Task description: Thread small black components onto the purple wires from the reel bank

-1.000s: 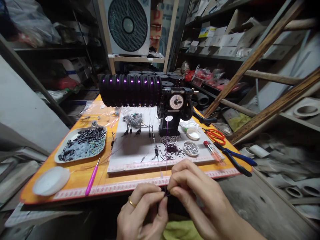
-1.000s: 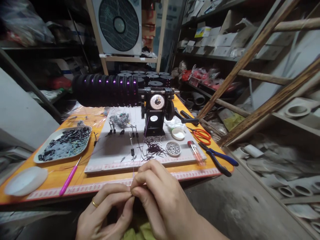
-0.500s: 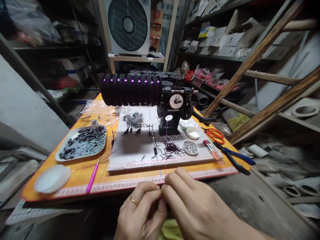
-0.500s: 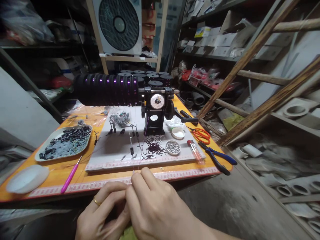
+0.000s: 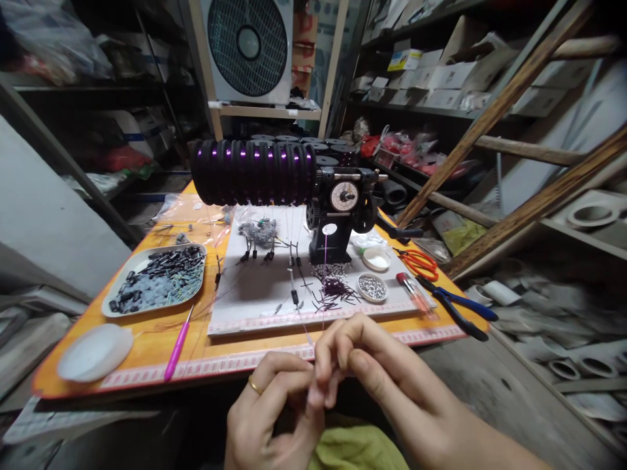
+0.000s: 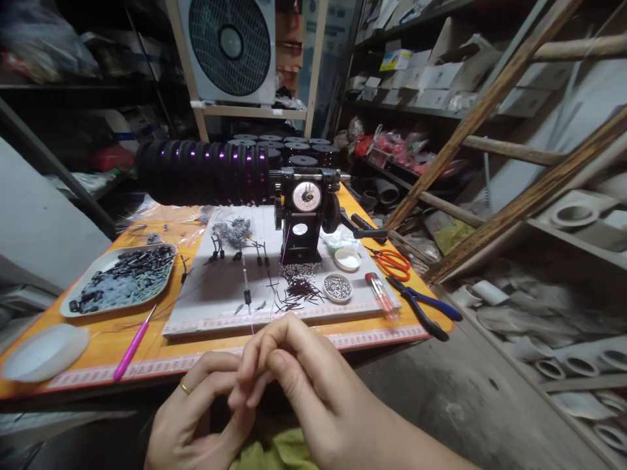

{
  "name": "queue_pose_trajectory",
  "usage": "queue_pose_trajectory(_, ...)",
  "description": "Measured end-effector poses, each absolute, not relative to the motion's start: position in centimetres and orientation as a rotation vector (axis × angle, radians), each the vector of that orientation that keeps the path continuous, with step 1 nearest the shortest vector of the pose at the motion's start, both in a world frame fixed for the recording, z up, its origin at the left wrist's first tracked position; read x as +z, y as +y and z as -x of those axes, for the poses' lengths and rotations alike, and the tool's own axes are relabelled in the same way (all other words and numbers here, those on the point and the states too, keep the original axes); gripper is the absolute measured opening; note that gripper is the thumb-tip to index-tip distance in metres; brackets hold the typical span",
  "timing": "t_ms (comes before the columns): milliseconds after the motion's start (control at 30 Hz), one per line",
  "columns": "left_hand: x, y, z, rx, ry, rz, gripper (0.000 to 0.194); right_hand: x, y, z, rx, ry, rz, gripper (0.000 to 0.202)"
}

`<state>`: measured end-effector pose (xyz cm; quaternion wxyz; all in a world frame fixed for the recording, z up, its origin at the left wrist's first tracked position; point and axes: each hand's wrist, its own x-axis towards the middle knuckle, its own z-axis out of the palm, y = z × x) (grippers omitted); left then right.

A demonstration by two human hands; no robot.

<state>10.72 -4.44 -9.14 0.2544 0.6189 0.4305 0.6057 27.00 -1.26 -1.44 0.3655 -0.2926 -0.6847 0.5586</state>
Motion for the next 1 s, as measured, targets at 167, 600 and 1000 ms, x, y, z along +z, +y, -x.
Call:
queue_pose_trajectory(167,-8.8,-4.5,-11.2,1.568,1.093,-1.393,0.014,-1.7,-1.6,-27.4,1.387,-1.614,0.652,0.021)
queue_pose_trajectory(600,-8.0,-4.7,-11.4,1.470,1.067,-0.985,0.017,-2.4,-2.8,-28.2,0.182,-2.420,0.895,0.025)
queue_pose_trajectory(1000,-7.8,-4.6,-11.9,1.489,0.893,-1.113,0.011,-0.8,-2.4,-28.7,0.992,-2.037,0.914,0.017)
